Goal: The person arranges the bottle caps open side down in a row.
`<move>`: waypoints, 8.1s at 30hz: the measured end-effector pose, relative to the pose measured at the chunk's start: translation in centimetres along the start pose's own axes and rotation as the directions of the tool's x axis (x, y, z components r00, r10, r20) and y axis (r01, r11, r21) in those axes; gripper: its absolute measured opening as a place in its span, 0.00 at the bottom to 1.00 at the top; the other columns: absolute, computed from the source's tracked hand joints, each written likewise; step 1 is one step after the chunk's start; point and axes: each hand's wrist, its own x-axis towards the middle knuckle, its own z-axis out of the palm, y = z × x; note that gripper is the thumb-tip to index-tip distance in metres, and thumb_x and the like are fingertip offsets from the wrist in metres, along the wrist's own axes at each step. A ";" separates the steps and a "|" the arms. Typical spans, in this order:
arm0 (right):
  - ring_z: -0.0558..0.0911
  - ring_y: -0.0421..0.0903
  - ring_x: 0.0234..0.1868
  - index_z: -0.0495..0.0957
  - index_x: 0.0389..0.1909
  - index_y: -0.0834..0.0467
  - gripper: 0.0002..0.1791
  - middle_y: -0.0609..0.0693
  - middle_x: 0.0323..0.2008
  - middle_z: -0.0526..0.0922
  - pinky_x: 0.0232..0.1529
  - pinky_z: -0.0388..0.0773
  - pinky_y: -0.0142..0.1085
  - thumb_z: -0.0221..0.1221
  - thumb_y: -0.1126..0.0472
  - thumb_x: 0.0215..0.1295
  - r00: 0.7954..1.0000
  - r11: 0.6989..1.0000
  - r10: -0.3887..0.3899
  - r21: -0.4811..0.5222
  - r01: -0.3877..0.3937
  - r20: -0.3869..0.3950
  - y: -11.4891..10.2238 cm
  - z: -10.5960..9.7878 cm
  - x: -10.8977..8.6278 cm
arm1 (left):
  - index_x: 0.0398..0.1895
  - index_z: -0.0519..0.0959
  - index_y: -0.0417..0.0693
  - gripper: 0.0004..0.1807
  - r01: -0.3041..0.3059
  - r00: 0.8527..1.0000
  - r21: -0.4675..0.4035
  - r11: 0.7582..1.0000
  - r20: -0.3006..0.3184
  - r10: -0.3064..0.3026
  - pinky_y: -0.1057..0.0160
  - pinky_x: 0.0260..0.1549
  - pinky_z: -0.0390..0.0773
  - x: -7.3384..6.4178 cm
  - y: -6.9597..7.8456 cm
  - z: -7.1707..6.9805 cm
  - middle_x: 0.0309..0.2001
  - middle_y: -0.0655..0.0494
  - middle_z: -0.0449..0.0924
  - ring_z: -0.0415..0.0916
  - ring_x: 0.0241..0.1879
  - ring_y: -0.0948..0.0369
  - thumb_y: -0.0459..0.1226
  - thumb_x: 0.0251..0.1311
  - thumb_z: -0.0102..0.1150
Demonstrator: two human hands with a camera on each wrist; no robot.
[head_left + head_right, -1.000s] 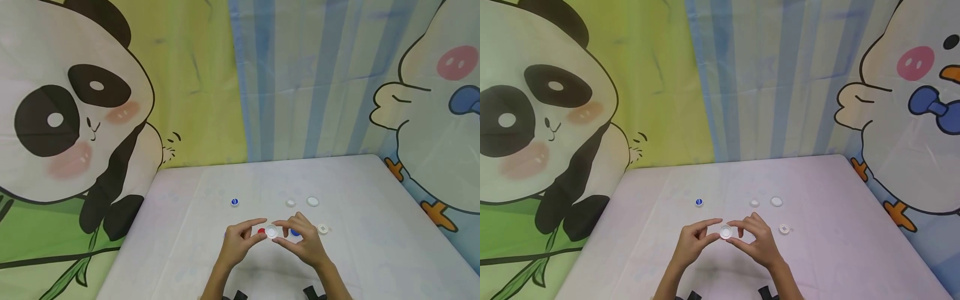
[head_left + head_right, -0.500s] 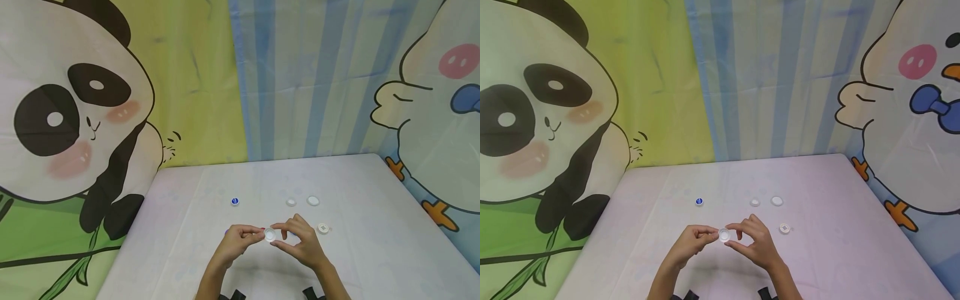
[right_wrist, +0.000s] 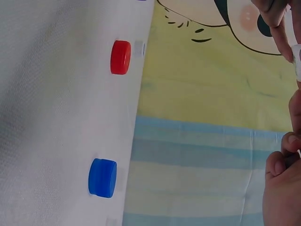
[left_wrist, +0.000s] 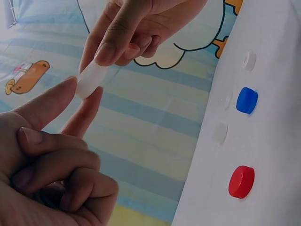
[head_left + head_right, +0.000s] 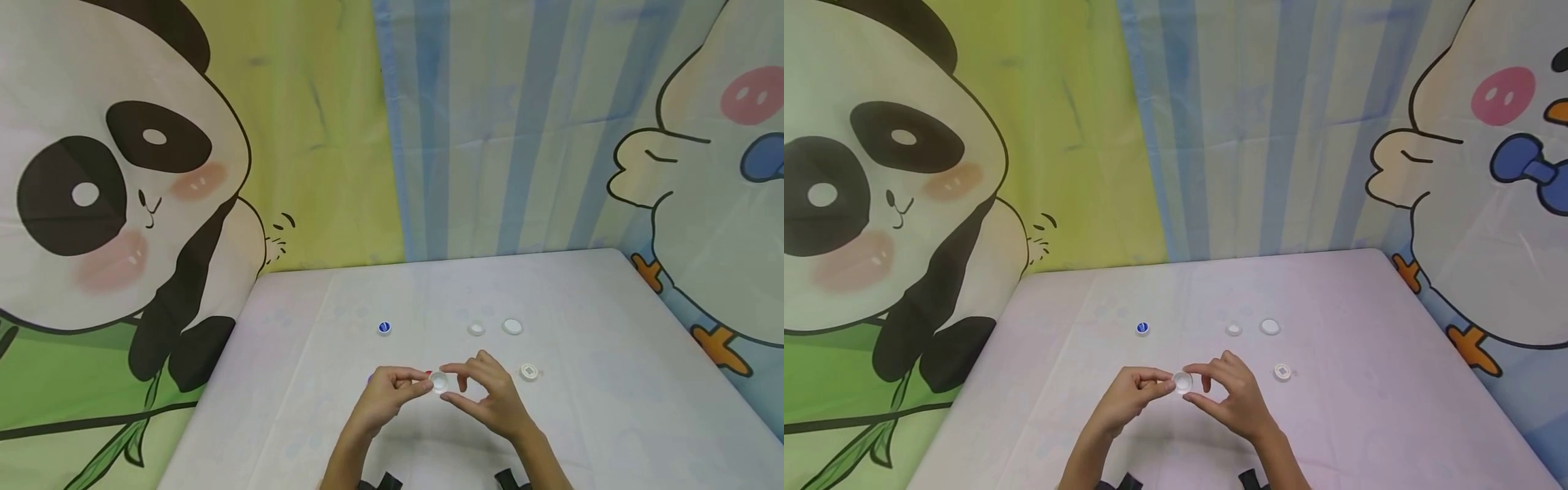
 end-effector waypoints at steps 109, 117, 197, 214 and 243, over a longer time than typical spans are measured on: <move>0.65 0.40 0.21 0.83 0.34 0.53 0.14 0.45 0.18 0.74 0.23 0.62 0.31 0.70 0.56 0.42 0.714 0.823 0.567 -0.324 -0.467 0.410 17.2 5.9 3.4 | 0.37 0.84 0.58 0.14 -0.279 0.918 0.845 0.456 0.095 0.385 0.71 0.16 0.61 15.9 -6.1 -4.1 0.18 0.62 0.76 0.60 0.16 0.69 0.49 0.46 0.64; 0.67 0.39 0.21 0.83 0.31 0.53 0.14 0.44 0.17 0.73 0.23 0.64 0.31 0.71 0.55 0.40 0.660 0.797 0.601 -0.397 -0.455 0.450 17.8 6.5 3.0 | 0.37 0.84 0.60 0.13 -0.201 0.955 0.898 0.392 0.092 0.280 0.64 0.25 0.72 16.5 -6.9 -3.3 0.34 0.59 0.83 0.77 0.28 0.60 0.51 0.49 0.62; 0.64 0.38 0.29 0.78 0.45 0.49 0.18 0.42 0.25 0.71 0.29 0.63 0.31 0.65 0.55 0.50 0.869 0.882 0.467 -0.155 -0.445 0.161 8.2 -5.4 3.1 | 0.46 0.79 0.58 0.19 -0.489 0.761 0.697 0.523 0.049 0.647 0.74 0.12 0.52 9.9 3.5 2.5 0.09 0.66 0.56 0.52 0.11 0.71 0.51 0.51 0.60; 0.63 0.35 0.27 0.80 0.40 0.60 0.19 0.47 0.21 0.71 0.29 0.56 0.20 0.68 0.67 0.42 0.945 0.945 0.316 -0.121 -0.305 0.084 1.6 -3.4 2.3 | 0.44 0.81 0.54 0.18 -0.578 0.713 0.577 0.578 0.012 0.701 0.77 0.11 0.50 5.5 1.2 1.8 0.09 0.65 0.55 0.48 0.12 0.74 0.48 0.48 0.64; 0.63 0.32 0.28 0.80 0.40 0.53 0.21 0.37 0.20 0.70 0.27 0.58 0.21 0.70 0.63 0.40 0.974 0.974 0.210 -0.105 -0.200 0.089 4.8 -2.1 -0.6 | 0.35 0.83 0.49 0.16 -0.043 0.997 -0.128 0.991 -0.070 0.034 0.69 0.09 0.49 4.3 -0.8 3.1 0.12 0.59 0.58 0.51 0.12 0.66 0.49 0.49 0.63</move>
